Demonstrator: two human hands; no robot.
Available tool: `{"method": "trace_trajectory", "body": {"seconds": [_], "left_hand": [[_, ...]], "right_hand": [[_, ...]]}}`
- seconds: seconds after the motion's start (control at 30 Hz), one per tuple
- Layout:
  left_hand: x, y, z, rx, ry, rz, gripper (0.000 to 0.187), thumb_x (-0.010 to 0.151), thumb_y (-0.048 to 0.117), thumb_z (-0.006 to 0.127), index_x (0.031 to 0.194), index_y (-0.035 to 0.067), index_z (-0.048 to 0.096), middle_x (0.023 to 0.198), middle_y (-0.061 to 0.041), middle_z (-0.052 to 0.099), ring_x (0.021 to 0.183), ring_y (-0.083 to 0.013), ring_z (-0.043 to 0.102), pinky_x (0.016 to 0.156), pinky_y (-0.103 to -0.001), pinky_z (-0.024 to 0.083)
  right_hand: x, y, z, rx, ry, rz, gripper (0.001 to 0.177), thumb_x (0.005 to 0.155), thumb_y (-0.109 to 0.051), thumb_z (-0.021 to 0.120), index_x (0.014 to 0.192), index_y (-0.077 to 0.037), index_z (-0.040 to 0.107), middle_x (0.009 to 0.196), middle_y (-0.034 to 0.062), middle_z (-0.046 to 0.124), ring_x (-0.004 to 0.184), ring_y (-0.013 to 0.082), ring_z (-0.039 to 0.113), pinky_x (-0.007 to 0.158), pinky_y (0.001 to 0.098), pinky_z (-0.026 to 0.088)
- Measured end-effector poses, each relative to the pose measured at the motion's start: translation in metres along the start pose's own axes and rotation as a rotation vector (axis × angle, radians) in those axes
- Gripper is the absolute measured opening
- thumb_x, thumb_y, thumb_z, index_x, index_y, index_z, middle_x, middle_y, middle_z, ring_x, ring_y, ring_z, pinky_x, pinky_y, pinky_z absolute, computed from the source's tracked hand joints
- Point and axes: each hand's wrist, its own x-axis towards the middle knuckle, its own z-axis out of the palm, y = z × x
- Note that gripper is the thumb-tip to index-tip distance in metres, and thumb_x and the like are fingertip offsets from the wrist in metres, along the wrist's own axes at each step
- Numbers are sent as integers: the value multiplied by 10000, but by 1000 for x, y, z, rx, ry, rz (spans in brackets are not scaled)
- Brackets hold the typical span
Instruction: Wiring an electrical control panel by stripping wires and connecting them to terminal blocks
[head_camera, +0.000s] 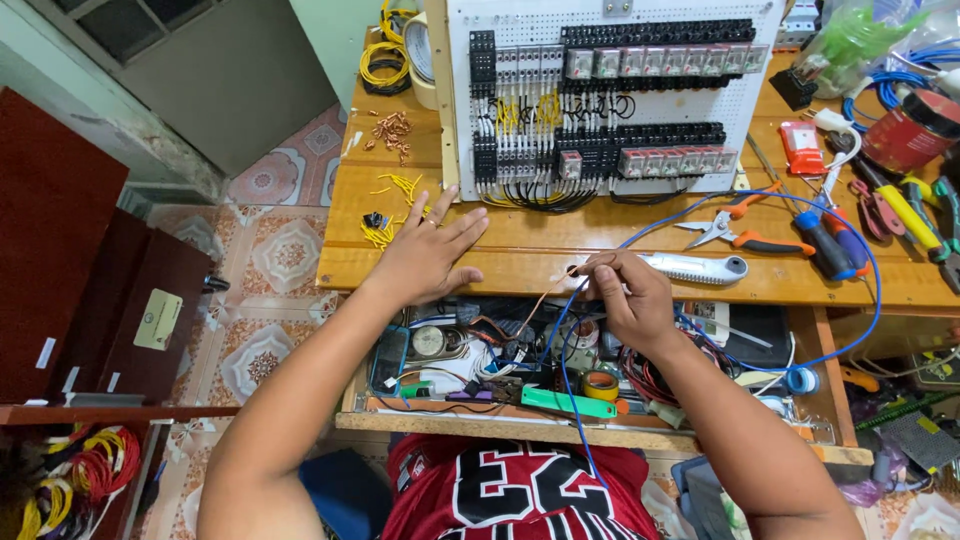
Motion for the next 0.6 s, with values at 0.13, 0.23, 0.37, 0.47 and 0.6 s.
{"method": "trace_trajectory", "body": {"seconds": [0.13,0.23,0.37,0.47,0.6], "left_hand": [[-5,3,-10,26,-62,-47,877,963,803,231,1552,189,442,1603,10,454,1569,-356,181,1255,-610,93],[-13,6,-22,56,-102,-113,889,968,798,231,1553,166,453,1588,-17,481,1574,-344,180,1264,-595,73],[-24,-1,-28,101,-173,-196,930,946,835,222,1563,173,438,1633,-9,418,1585,-358,120,1267,-592,16],[-34,-12,-19,90,-106,-199,905,940,819,295,1548,170,463,1615,-12,447,1577,-373,155,1261,-603,65],[-44,-32,-14,-197,273,-177,855,938,764,453,1581,200,427,1611,-31,449,1476,-431,353,1180,-638,281]], "right_hand": [[3,-5,0,13,1,0,207,1049,-81,567,920,-62,727,650,62,707,606,301,690,679,372,568],[1,-5,1,36,3,-5,226,1053,-75,556,918,-63,738,653,58,702,598,281,677,676,360,566],[1,-1,1,33,2,-4,220,1050,-73,565,916,-62,739,665,76,708,613,309,687,688,383,568],[1,1,1,29,-2,-5,221,1051,-73,567,914,-60,740,662,73,706,613,309,686,690,382,568],[-3,6,2,4,-5,11,209,1060,-93,580,910,-62,722,640,51,708,618,289,700,679,360,564]]}}
